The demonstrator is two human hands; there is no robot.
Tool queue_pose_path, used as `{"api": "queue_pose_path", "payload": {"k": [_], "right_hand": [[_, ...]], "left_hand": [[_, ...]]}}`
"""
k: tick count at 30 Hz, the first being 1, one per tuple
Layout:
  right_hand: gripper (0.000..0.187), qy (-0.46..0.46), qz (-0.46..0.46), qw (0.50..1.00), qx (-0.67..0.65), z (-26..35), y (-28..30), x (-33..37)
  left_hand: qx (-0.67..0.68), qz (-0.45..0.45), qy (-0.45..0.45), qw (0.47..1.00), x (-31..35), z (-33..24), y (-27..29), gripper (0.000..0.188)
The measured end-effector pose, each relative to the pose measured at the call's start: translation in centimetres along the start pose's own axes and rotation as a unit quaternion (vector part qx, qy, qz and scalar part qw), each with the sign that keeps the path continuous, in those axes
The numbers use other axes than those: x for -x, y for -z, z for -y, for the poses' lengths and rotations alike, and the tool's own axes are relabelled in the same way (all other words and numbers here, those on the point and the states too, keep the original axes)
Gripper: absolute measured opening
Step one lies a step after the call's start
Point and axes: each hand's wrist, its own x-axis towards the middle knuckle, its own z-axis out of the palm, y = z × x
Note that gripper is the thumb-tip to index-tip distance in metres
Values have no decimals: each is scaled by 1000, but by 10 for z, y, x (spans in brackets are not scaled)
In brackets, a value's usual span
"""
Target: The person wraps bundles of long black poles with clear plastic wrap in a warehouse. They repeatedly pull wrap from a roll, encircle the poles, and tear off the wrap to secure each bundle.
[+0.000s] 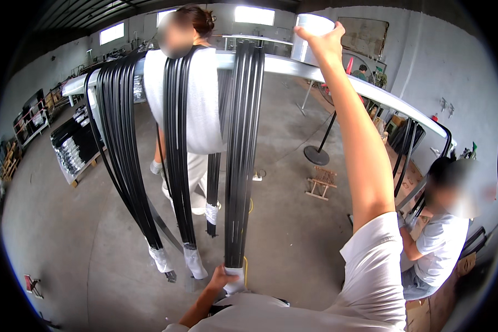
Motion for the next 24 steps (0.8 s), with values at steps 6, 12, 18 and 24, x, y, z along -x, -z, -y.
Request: {"api": "queue_pose_path", "payload": {"k": [6, 12, 18, 24], "right_hand": [[73, -80, 83, 874, -472, 3, 56, 95], [91, -454, 313, 516, -655, -56, 103, 339], [87, -659, 180, 422, -596, -68, 113, 461], [81, -657, 218, 481, -538, -81, 125, 506]], "left_hand": [[-20, -21, -14, 999, -7, 22, 19, 42], [-5, 27, 45, 999, -32, 40, 18, 51], [87, -16, 10, 996, -14, 26, 15, 37], [208, -101, -106, 967, -4, 8, -2, 19]]}}
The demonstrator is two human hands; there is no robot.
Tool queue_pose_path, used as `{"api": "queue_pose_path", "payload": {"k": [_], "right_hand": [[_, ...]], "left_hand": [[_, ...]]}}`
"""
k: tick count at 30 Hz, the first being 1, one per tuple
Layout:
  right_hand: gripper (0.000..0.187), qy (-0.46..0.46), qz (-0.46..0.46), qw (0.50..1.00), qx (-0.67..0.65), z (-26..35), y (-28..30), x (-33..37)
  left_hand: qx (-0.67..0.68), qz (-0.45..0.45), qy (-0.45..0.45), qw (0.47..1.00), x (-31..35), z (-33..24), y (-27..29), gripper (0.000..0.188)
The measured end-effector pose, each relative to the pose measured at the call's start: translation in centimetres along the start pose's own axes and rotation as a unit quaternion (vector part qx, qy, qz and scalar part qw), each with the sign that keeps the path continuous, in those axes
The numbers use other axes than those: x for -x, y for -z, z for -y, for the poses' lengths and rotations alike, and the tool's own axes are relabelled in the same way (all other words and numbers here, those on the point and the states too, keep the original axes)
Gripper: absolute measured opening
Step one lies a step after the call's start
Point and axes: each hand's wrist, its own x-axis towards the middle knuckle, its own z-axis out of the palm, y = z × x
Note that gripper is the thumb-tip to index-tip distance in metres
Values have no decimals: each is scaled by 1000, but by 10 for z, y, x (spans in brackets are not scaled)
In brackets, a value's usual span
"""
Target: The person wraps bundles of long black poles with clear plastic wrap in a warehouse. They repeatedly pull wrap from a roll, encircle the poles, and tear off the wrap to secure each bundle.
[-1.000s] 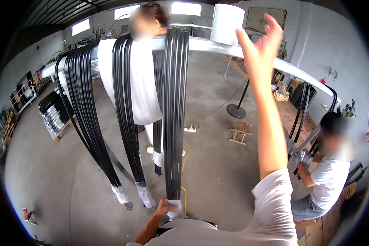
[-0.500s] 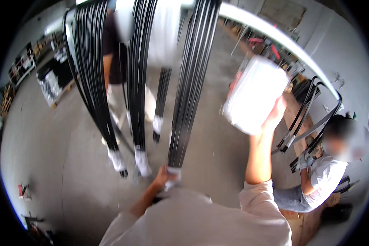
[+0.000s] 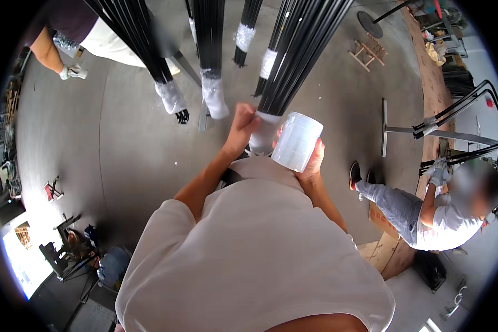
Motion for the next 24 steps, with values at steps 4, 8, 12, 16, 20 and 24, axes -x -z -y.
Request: {"api": "queue_pose_path", "payload": {"k": [4, 8, 12, 16, 20, 24], "right_hand": [[83, -4, -12, 999, 46, -10, 13, 4], [81, -1, -44, 998, 50, -24, 30, 10], [83, 27, -62, 996, 62, -30, 28, 11], [81, 85, -83, 986, 120, -34, 19, 12], [77, 117, -104, 974, 163, -31, 17, 10], [68, 161, -142, 954, 209, -23, 9, 13]], "left_hand": [[-185, 145, -45, 971, -2, 2, 16, 14], [-127, 164, 37, 978, 2, -27, 0, 21], [-174, 173, 24, 969, 2, -23, 0, 16], [-174, 164, 9, 971, 0, -11, 5, 10], [-197, 156, -19, 968, -3, -12, 8, 6], [-244, 191, -17, 951, -5, -15, 14, 6]]}}
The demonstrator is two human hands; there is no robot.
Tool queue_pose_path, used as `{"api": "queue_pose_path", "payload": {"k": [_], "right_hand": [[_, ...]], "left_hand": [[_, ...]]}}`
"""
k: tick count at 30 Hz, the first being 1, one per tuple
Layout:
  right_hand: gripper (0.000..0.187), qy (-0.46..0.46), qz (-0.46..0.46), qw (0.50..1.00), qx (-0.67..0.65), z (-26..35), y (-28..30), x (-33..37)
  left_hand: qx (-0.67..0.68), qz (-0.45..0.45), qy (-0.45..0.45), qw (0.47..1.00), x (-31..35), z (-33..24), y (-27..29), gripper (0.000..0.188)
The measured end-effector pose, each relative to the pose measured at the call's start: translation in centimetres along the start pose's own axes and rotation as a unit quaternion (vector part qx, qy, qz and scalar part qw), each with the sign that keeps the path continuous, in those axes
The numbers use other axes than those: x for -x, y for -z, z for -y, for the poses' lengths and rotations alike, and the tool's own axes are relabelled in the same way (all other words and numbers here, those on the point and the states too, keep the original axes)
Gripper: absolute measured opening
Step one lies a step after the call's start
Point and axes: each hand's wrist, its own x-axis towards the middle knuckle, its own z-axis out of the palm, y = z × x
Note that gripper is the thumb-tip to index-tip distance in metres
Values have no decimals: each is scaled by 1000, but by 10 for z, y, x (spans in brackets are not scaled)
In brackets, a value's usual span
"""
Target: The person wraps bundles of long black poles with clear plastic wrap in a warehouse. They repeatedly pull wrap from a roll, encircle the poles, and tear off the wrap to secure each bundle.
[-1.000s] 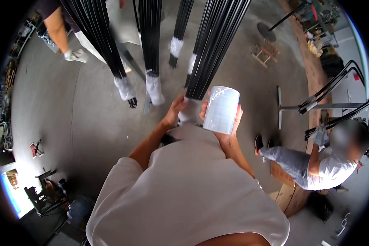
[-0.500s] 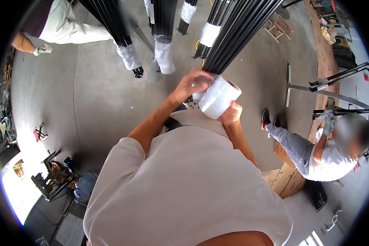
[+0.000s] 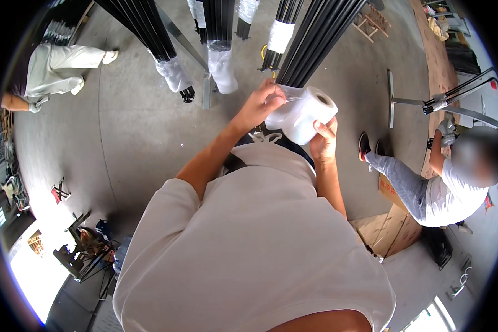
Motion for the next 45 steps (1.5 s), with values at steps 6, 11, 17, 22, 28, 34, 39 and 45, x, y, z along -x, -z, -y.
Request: {"api": "queue_pose_path", "payload": {"k": [6, 11, 17, 22, 28, 34, 39, 45], "right_hand": [[69, 57, -96, 984, 137, 7, -7, 0], [70, 60, -126, 975, 172, 11, -8, 8], [82, 157, -161, 893, 389, 23, -21, 17], [85, 215, -161, 875, 404, 29, -31, 11], [84, 192, -156, 887, 389, 22, -37, 4], [87, 226, -60, 920, 314, 8, -9, -46], [85, 142, 59, 963, 220, 4, -7, -67], [79, 72, 99, 982, 147, -4, -5, -72]], "left_hand": [[53, 66, -7, 996, 0, 0, 9, 7], [83, 71, 26, 994, 7, -7, 8, 9], [-65, -106, -19, 992, 14, -13, -11, 20], [-36, -167, 0, 985, 14, -13, -14, 20], [-52, -186, 4, 981, -2, -22, -11, 18], [183, 29, 79, 979, -24, 11, 4, 7], [255, 31, 108, 960, -24, -3, 1, 9], [217, 22, 137, 966, -12, 5, 7, 15]]}}
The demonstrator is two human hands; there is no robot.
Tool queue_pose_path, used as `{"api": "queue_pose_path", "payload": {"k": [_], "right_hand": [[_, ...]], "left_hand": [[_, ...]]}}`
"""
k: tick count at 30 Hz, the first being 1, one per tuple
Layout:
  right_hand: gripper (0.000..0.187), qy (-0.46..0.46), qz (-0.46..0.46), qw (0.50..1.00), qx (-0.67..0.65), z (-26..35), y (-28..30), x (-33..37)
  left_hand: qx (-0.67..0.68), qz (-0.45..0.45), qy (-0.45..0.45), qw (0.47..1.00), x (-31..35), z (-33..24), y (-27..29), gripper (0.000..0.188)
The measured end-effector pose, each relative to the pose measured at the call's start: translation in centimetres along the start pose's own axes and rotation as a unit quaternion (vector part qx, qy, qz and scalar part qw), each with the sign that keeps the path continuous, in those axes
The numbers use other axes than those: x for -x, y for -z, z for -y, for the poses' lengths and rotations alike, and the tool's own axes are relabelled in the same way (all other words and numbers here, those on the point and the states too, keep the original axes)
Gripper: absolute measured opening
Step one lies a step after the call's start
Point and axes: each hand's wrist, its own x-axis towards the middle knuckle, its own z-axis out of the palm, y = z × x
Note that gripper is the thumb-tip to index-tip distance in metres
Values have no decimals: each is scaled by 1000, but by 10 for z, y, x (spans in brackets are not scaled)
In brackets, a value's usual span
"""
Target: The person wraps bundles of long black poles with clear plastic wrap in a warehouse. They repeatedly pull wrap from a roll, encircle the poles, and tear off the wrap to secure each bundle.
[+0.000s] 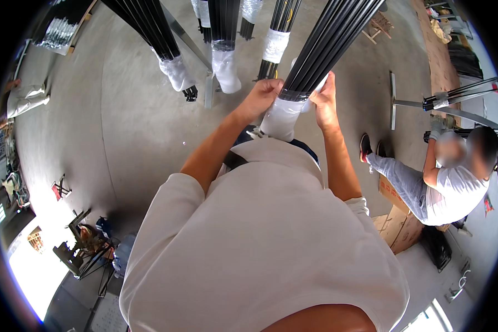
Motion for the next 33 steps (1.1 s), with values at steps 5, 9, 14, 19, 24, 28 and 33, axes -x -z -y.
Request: {"api": "queue_pose_path", "payload": {"k": [5, 9, 14, 19, 24, 28, 33], "right_hand": [[75, -9, 22, 999, -35, 3, 0, -3], [70, -57, 64, 987, -133, -5, 2, -10], [54, -122, 116, 962, -213, -9, -3, -29], [48, -172, 118, 960, -187, -14, -3, -39], [48, -147, 140, 964, -174, -16, 0, -47], [48, -195, 127, 955, -182, -32, 5, -48], [47, -242, 100, 941, -214, -14, -3, -46]], "left_hand": [[-13, -53, -72, 996, 29, -15, -25, 20], [-100, -66, -64, 991, 33, -6, -30, 28], [-193, -89, -76, 974, 34, -16, -34, 28], [-386, -86, -27, 918, 34, -25, -28, 25], [-701, -52, 4, 711, 34, -58, -34, 31], [-762, -109, 1, 638, 33, -71, -26, 52], [-501, -97, -147, 847, 8, -33, 14, 88]]}}
